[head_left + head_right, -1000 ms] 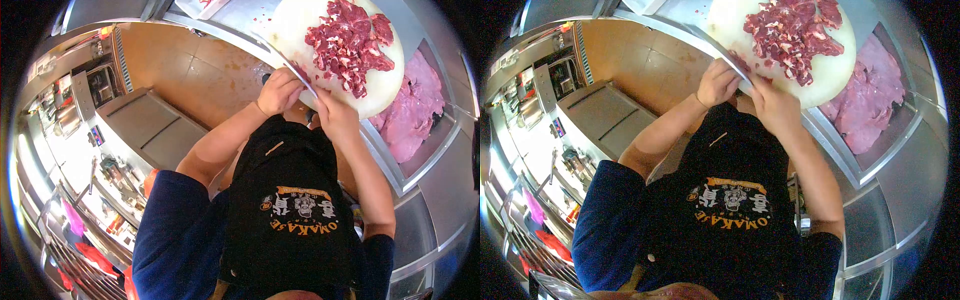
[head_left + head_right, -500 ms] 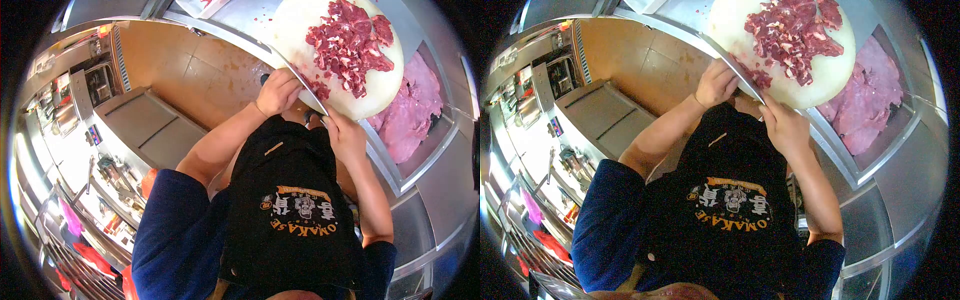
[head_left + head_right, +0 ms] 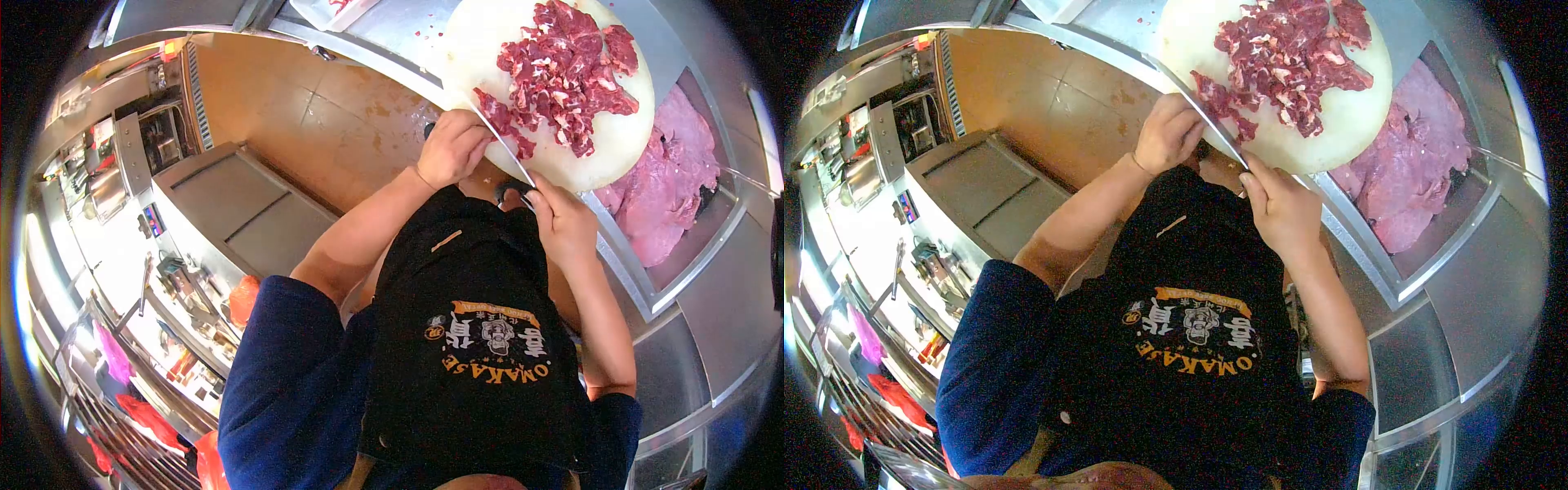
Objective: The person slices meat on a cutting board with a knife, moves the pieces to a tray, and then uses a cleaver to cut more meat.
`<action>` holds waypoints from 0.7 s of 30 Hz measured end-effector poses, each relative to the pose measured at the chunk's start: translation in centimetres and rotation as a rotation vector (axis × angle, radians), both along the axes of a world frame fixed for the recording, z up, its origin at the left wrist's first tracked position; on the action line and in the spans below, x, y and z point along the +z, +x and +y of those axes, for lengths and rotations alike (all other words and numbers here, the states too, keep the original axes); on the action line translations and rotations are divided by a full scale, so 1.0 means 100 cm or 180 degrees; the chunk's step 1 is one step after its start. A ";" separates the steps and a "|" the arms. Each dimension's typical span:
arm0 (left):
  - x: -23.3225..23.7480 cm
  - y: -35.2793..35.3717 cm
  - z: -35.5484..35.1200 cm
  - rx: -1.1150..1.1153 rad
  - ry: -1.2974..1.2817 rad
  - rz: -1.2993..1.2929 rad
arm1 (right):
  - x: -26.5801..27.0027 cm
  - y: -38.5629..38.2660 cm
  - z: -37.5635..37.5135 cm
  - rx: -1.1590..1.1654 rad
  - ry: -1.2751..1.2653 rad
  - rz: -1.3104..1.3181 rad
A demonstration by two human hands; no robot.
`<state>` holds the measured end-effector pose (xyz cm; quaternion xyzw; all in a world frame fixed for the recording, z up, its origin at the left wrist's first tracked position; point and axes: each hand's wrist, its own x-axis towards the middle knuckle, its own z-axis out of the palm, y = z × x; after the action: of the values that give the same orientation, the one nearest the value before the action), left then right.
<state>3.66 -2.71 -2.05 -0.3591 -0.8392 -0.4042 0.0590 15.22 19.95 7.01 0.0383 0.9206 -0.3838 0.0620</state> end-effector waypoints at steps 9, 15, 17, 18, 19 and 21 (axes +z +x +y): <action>0.003 0.000 -0.004 -0.0181 -0.0102 0.0034 | -0.025 -0.107 -0.033 -0.0299 0.0035 -0.0208; 0.004 0.006 -0.003 0.0040 0.0030 -0.0045 | -0.013 -0.022 0.001 -0.0086 -0.0058 -0.0081; 0.003 0.005 -0.002 -0.0018 -0.0020 0.0032 | -0.006 -0.003 -0.002 0.0037 0.0011 -0.0058; 0.005 0.005 0.000 -0.0004 -0.0039 0.0064 | -0.005 0.000 -0.003 0.0085 0.0040 -0.0051; 0.006 0.007 0.001 0.0007 -0.0063 0.0079 | -0.006 -0.003 -0.007 0.0075 0.0120 -0.0065; 0.004 0.008 0.003 0.0014 -0.0056 0.0038 | -0.024 -0.020 -0.010 0.0051 0.0127 0.0181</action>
<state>4.42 -2.44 -1.69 -0.3602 -0.8431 -0.3945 0.0617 13.23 18.95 4.59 0.0212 0.9297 -0.3657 0.0382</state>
